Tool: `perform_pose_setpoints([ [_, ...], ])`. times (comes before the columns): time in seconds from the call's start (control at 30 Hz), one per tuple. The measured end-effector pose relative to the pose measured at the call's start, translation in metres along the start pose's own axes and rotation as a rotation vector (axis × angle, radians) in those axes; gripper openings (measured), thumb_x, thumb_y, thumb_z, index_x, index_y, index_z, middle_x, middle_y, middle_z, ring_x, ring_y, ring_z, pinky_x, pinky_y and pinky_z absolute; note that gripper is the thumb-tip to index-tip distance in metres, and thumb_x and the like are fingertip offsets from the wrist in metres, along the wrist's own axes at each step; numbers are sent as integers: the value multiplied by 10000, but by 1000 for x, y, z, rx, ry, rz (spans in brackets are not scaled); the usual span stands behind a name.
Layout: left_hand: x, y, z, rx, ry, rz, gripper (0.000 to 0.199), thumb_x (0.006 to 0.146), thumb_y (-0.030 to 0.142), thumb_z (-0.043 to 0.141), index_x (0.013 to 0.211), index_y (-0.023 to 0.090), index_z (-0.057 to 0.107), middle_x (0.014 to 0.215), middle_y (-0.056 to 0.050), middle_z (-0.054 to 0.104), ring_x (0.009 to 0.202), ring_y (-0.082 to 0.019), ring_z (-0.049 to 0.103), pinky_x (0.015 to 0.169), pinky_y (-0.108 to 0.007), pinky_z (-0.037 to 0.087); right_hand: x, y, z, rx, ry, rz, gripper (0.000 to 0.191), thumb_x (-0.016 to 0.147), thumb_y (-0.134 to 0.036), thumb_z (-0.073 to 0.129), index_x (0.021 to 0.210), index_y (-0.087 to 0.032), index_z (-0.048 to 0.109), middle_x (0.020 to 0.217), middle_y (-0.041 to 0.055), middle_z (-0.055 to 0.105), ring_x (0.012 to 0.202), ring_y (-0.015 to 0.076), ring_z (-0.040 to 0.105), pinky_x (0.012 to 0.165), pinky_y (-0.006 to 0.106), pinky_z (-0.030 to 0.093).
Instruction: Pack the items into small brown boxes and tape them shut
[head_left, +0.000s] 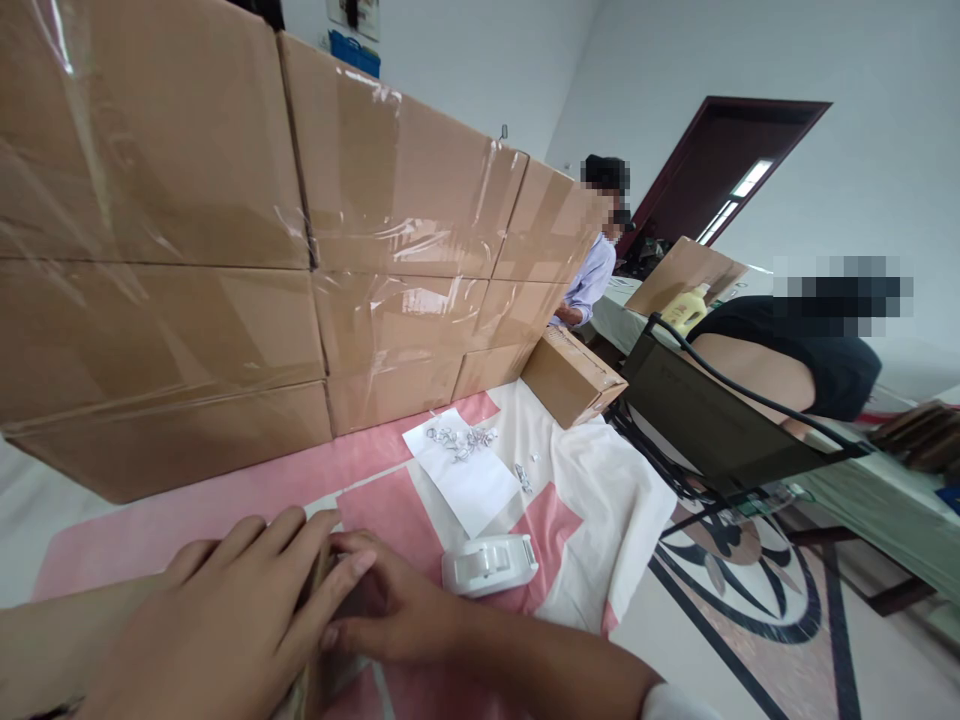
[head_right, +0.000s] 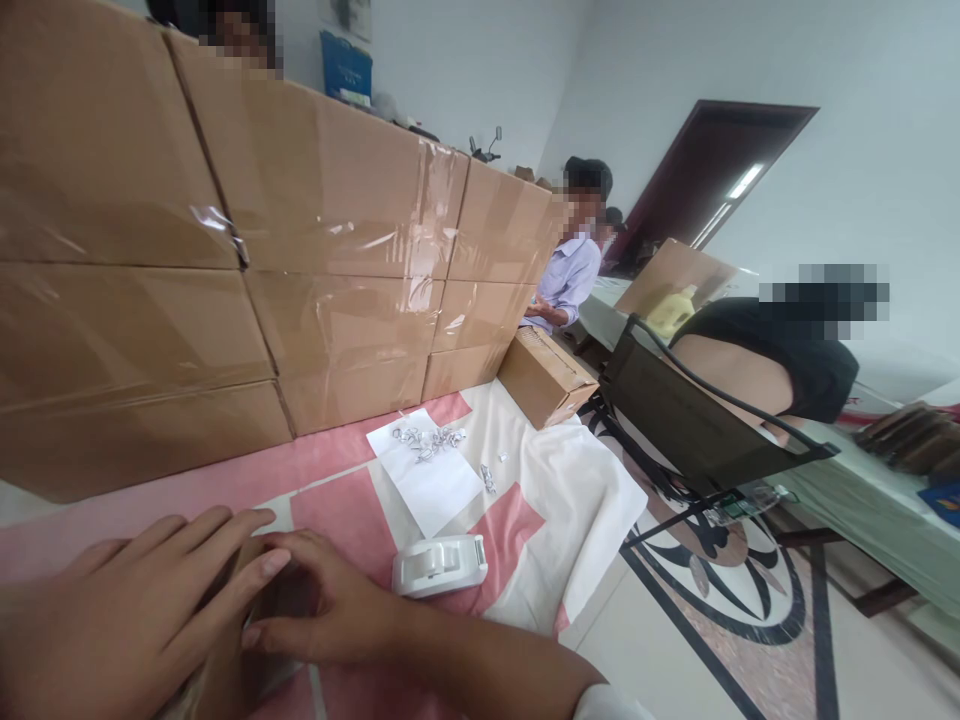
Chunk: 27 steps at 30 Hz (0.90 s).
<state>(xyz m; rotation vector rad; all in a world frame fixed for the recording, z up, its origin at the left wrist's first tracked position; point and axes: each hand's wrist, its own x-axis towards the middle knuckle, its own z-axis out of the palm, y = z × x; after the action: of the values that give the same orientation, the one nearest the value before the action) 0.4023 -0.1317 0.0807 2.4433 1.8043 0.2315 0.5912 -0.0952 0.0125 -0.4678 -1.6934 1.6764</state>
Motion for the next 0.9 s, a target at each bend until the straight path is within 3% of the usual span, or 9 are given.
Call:
perform_pose_setpoints([
  [0.1,0,4,-5,105,-57,71,483,828,205,491,1181,397,757,1270,-69,711,1191,-414,612,1017,-639,417,1,2,0,0,-5,-16,774,818,-448,823,1483,-229,494,1478,125,532,1415,272,480,1202,434,363],
  [0.4,2,3,-17,145,-131,77,510,870,218,451,1270,385,720,1295,-78,693,1166,-405,611,954,-612,462,1,-1,2,45,-2,-71,687,850,-347,798,1461,-223,511,1477,116,545,1421,262,485,1196,429,373],
  [0.6,6,12,-26,214,-188,49,545,894,200,404,1313,386,698,1351,-84,663,1142,-397,604,890,-573,477,-1,-2,2,18,4,-21,701,849,-372,797,1461,-204,499,1488,121,539,1409,251,494,1184,412,382],
  [0.9,1,24,-34,284,-72,51,508,916,153,413,1231,373,746,1238,-100,701,1095,-401,613,829,-531,463,1,1,0,-22,-5,-29,713,830,-408,810,1440,-198,506,1475,132,542,1396,263,500,1176,424,387],
])
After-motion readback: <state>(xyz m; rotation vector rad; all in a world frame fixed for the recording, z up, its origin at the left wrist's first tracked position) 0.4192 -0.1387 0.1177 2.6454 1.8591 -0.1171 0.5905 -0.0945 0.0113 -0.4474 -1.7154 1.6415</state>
